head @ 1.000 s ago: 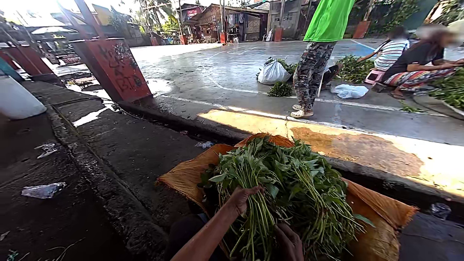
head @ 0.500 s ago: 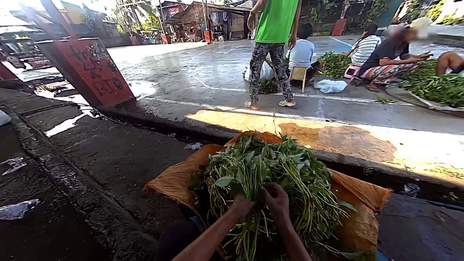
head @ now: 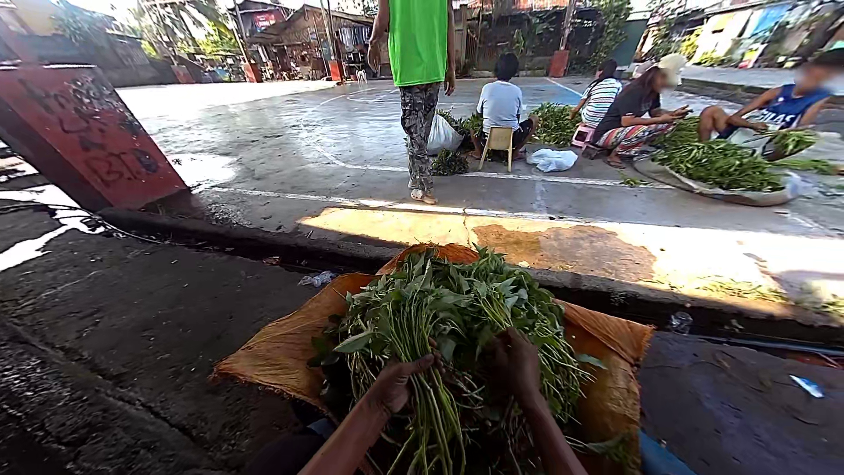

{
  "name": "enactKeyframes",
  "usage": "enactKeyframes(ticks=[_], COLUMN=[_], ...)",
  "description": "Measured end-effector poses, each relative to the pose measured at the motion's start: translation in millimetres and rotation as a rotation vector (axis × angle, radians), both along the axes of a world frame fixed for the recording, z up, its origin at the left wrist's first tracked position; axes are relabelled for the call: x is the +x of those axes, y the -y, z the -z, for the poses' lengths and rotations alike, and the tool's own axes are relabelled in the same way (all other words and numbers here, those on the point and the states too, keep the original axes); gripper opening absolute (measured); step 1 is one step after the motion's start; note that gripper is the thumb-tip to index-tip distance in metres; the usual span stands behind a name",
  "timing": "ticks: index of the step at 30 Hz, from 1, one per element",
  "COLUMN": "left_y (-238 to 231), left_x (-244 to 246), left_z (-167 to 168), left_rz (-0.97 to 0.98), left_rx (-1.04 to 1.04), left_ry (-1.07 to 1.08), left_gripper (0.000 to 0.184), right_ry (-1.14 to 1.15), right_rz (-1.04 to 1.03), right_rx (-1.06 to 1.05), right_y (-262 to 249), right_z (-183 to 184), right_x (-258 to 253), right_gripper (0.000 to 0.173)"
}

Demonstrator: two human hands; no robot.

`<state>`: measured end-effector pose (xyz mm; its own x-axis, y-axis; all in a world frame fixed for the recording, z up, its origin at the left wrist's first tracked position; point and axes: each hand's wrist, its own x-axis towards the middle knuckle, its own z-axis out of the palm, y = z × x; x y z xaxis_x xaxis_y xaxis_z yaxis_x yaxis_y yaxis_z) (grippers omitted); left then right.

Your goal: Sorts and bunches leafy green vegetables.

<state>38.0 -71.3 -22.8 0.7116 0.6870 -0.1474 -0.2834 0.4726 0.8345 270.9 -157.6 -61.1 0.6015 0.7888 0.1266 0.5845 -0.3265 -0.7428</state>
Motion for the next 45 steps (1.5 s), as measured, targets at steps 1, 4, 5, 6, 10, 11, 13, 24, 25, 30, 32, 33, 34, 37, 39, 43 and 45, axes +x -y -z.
enactKeyframes(ticks=[1, 4, 5, 6, 10, 11, 13, 24, 25, 30, 32, 33, 34, 37, 39, 43, 45], left_y=[-3.9, -10.8, -11.8, -13.1, -14.3, -12.6, -9.9, -4.8, -3.0, 4.5, -5.2, -9.4, -13.3, -16.5, -15.4, -20.1, -22.5], left_x=[-0.3, 0.9, 1.4, 1.9, 4.6, 5.7, 6.7, 1.7, 2.3, 2.6, 0.6, -1.4, -3.5, -6.2, -5.0, -5.9, -10.7], left_z=[-2.8, -9.6, -9.7, -9.1, -6.5, -6.4, -5.7, 1.6, 1.2, -6.2, -9.8, -12.8, -15.4, -17.9, -16.0, -16.4, -20.5], left_rz=[-0.061, -0.196, -0.222, -0.239, -0.255, -0.257, -0.258, -0.292, -0.294, -0.306, -0.343, -0.365, -0.384, -0.388, -0.361, -0.268, -0.142], left_rx=[-0.032, -0.119, -0.136, -0.142, -0.106, -0.114, -0.133, 0.19, 0.188, 0.215, 0.224, 0.228, 0.234, 0.26, 0.255, 0.139, 0.058], left_ry=[0.007, -0.01, -0.012, -0.015, -0.05, -0.057, -0.071, -0.32, -0.324, -0.398, -0.394, -0.398, -0.399, -0.411, -0.4, -0.279, -0.206], left_gripper=[0.022, 0.016, 0.015, 0.014, 0.012, 0.013, 0.016, 0.039, 0.042, 0.055, 0.052, 0.049, 0.047, 0.042, 0.042, 0.038, 0.028], right_ry=[0.075, 0.156, 0.158, 0.146, 0.104, 0.094, 0.104, 0.307, 0.302, 0.293, 0.365, 0.363, 0.342, 0.369, 0.305, -0.017, -0.375], right_rz=[0.041, 0.017, 0.007, -0.002, -0.068, -0.088, -0.123, -0.183, -0.19, -0.242, -0.253, -0.264, -0.267, -0.233, -0.323, -0.521, -0.557], right_rx=[-0.071, -0.405, -0.425, -0.375, 0.052, 0.124, 0.256, 0.399, 0.39, 0.101, 0.159, 0.135, 0.092, 0.145, 0.13, 0.016, 0.12], right_y=[0.1, -5.6, -6.4, -5.6, 11.7, 17.0, 22.6, 13.5, 8.0, -0.5, 19.3, 34.1, 47.5, 59.9, 52.7, 24.7, 14.2], right_z=[-0.2, -5.4, -7.4, -9.6, -30.8, -33.5, -26.2, -3.6, -9.5, -21.8, -5.8, -0.3, 3.7, 16.1, 3.8, -19.9, -15.2], right_x=[13.3, 39.3, 43.3, 45.5, 8.0, -9.8, -46.9, -129.2, -129.0, -125.3, -125.5, -125.5, -123.9, -108.5, -101.4, -105.1, -107.0], right_gripper=[0.031, 0.035, 0.032, 0.028, 0.02, 0.019, 0.016, 0.044, 0.051, 0.039, 0.027, 0.024, 0.024, 0.021, 0.031, 0.037, 0.027])
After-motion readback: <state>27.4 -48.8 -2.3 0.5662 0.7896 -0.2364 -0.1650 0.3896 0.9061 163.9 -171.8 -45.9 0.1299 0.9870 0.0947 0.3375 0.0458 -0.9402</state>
